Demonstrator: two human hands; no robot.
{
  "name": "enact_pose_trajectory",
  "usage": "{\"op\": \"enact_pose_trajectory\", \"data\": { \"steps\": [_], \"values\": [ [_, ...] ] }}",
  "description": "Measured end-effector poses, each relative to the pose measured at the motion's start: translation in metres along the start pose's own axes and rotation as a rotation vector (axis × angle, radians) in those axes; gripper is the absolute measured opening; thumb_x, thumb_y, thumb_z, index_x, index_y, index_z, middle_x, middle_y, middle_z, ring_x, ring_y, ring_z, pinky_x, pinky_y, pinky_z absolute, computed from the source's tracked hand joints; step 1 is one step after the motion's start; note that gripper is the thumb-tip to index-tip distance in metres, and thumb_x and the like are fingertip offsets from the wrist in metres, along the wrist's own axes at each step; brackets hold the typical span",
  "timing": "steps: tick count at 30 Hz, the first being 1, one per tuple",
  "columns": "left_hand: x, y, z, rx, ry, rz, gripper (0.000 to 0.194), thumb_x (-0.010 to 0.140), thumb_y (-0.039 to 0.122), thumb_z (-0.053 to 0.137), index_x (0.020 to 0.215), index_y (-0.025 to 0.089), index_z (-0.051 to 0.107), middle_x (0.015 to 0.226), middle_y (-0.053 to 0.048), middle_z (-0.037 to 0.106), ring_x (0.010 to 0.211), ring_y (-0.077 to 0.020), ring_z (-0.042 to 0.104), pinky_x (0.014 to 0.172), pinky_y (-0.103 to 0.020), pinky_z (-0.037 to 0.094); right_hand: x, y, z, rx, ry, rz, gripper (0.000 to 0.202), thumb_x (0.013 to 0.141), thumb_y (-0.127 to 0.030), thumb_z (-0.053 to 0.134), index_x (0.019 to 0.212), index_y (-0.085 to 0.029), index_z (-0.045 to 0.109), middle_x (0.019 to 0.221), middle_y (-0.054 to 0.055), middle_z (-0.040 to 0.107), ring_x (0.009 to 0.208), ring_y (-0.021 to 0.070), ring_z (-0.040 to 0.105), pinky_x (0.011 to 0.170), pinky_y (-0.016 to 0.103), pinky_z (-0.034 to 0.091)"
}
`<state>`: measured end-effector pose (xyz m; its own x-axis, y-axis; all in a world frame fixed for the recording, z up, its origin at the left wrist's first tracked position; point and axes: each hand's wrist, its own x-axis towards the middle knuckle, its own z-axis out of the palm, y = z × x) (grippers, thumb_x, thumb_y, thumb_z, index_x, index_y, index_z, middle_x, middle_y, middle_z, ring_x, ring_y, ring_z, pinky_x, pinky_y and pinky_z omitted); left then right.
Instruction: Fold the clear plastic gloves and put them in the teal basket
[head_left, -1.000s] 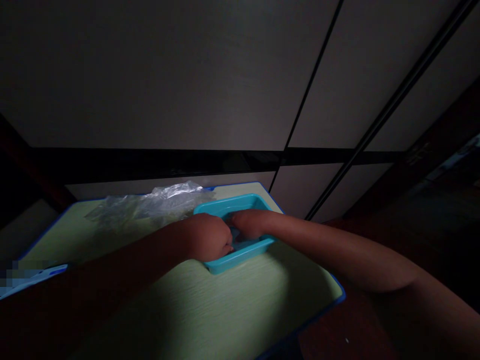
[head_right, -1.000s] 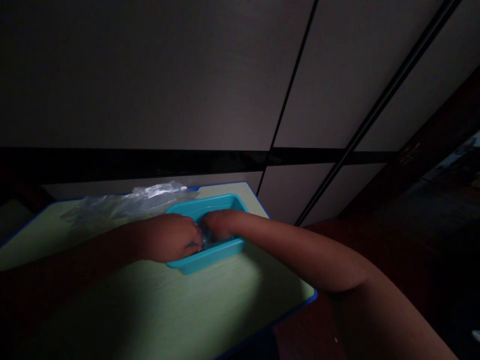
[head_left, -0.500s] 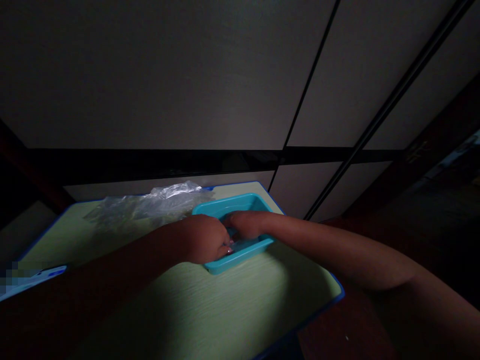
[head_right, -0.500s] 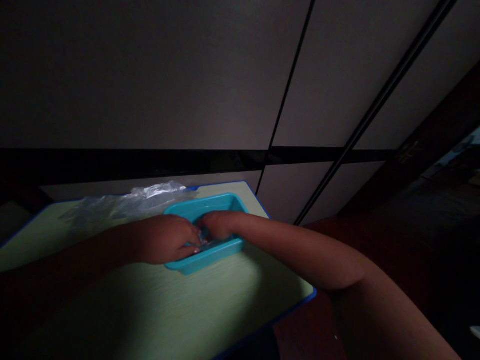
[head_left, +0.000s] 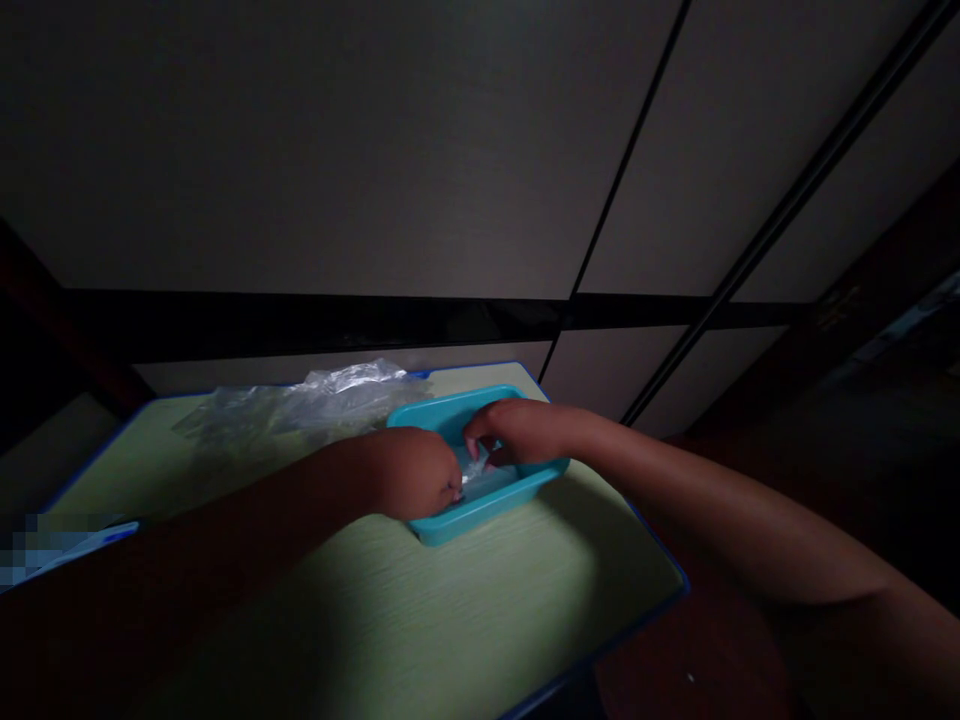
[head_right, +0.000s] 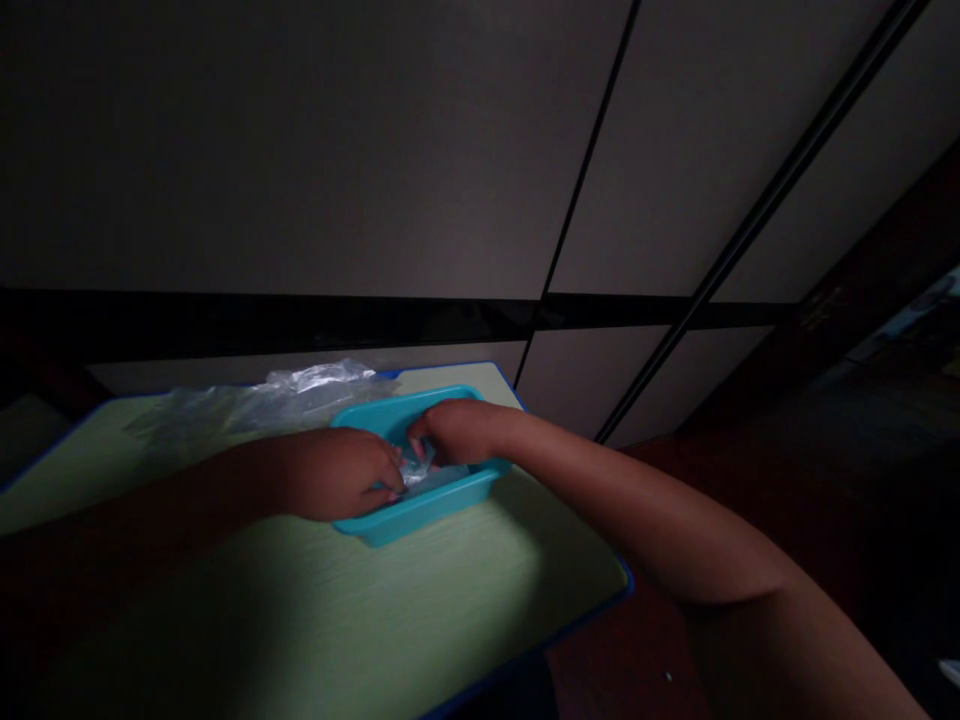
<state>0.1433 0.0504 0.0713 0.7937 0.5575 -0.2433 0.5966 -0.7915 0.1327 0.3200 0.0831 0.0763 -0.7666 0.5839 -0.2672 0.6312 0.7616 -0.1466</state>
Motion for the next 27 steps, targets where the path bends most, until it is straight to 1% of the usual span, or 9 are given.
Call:
{"op": "enact_pose_trajectory", "data": {
  "steps": [4,7,12,15,17,19,23,25,27],
  "values": [
    [0.0,0.001,-0.004,0.024,-0.118,0.011,0.024,0.083,0.026,0.046,0.087,0.023,0.07,0.088,-0.002,0.071,0.074,-0.0157,0.06,0.065,-0.024,0.041,0.006,-0.002,0.007,-0.061,-0.158,0.021,0.027,0.07,-0.02,0.066,0.097,-0.017,0.064,0.097,0.007,0.064,0.089,0.0198,0.057,0.07,0.026,0.04],
    [-0.001,0.003,-0.009,0.019,-0.178,-0.002,0.025,0.082,0.023,0.046,0.084,0.023,0.071,0.085,-0.001,0.071,0.069,-0.0146,0.059,0.06,-0.023,0.039,0.014,-0.006,0.015,-0.067,-0.265,0.077,0.028,0.071,-0.017,0.063,0.099,-0.014,0.064,0.098,0.011,0.066,0.085,0.0214,0.06,0.067,0.027,0.042],
    [0.003,0.008,-0.014,-0.068,-0.218,-0.034,0.023,0.072,0.016,0.053,0.08,0.025,0.072,0.077,-0.002,0.07,0.062,-0.016,0.057,0.06,-0.026,0.04,0.023,-0.01,0.023,0.009,-0.347,0.116,0.028,0.076,-0.01,0.054,0.102,-0.012,0.064,0.1,0.012,0.067,0.083,0.0222,0.063,0.069,0.03,0.044],
    [0.01,0.007,-0.013,-0.017,-0.275,-0.034,0.022,0.07,0.017,0.054,0.082,0.024,0.072,0.074,-0.003,0.07,0.06,-0.0168,0.057,0.058,-0.026,0.04,0.027,-0.012,0.024,-0.012,-0.396,0.13,0.03,0.078,-0.011,0.053,0.106,-0.01,0.063,0.104,0.014,0.066,0.085,0.0221,0.062,0.069,0.029,0.044],
    [0.014,0.004,-0.014,0.029,-0.314,-0.009,0.025,0.073,0.017,0.052,0.087,0.024,0.071,0.078,-0.002,0.07,0.062,-0.0162,0.057,0.056,-0.025,0.04,0.027,-0.012,0.023,-0.028,-0.407,0.141,0.027,0.078,-0.012,0.054,0.102,-0.01,0.065,0.102,0.013,0.067,0.082,0.0205,0.062,0.068,0.028,0.044],
    [0.016,0.0,-0.016,0.024,-0.269,0.004,0.027,0.074,0.016,0.049,0.091,0.023,0.069,0.084,-0.002,0.07,0.066,-0.0156,0.058,0.056,-0.024,0.04,0.025,-0.011,0.02,-0.043,-0.404,0.14,0.023,0.077,-0.015,0.056,0.097,-0.009,0.066,0.097,0.013,0.067,0.079,0.0202,0.062,0.066,0.027,0.043],
    [0.02,-0.007,-0.019,0.043,-0.057,-0.091,0.025,0.079,0.02,0.046,0.09,0.016,0.068,0.087,-0.008,0.069,0.07,-0.0177,0.06,0.06,-0.025,0.042,0.019,-0.003,0.013,0.031,-0.36,0.048,0.026,0.074,-0.015,0.06,0.099,-0.009,0.065,0.094,0.011,0.067,0.079,0.0202,0.06,0.063,0.025,0.041],
    [0.023,-0.008,-0.017,0.054,-0.025,-0.139,0.026,0.08,0.024,0.047,0.09,0.013,0.068,0.086,-0.011,0.069,0.07,-0.0193,0.061,0.061,-0.026,0.043,0.017,0.001,0.012,0.137,-0.35,-0.023,0.027,0.074,-0.012,0.058,0.101,-0.011,0.064,0.094,0.008,0.067,0.081,0.018,0.059,0.066,0.023,0.041],
    [0.028,-0.007,-0.014,0.044,-0.046,-0.15,0.026,0.079,0.028,0.052,0.092,0.013,0.068,0.088,-0.012,0.068,0.071,-0.0209,0.061,0.062,-0.027,0.044,0.015,0.003,0.011,0.237,-0.335,-0.078,0.025,0.078,-0.01,0.053,0.101,-0.012,0.064,0.096,0.006,0.066,0.084,0.0157,0.058,0.071,0.022,0.041]
  ]
}}
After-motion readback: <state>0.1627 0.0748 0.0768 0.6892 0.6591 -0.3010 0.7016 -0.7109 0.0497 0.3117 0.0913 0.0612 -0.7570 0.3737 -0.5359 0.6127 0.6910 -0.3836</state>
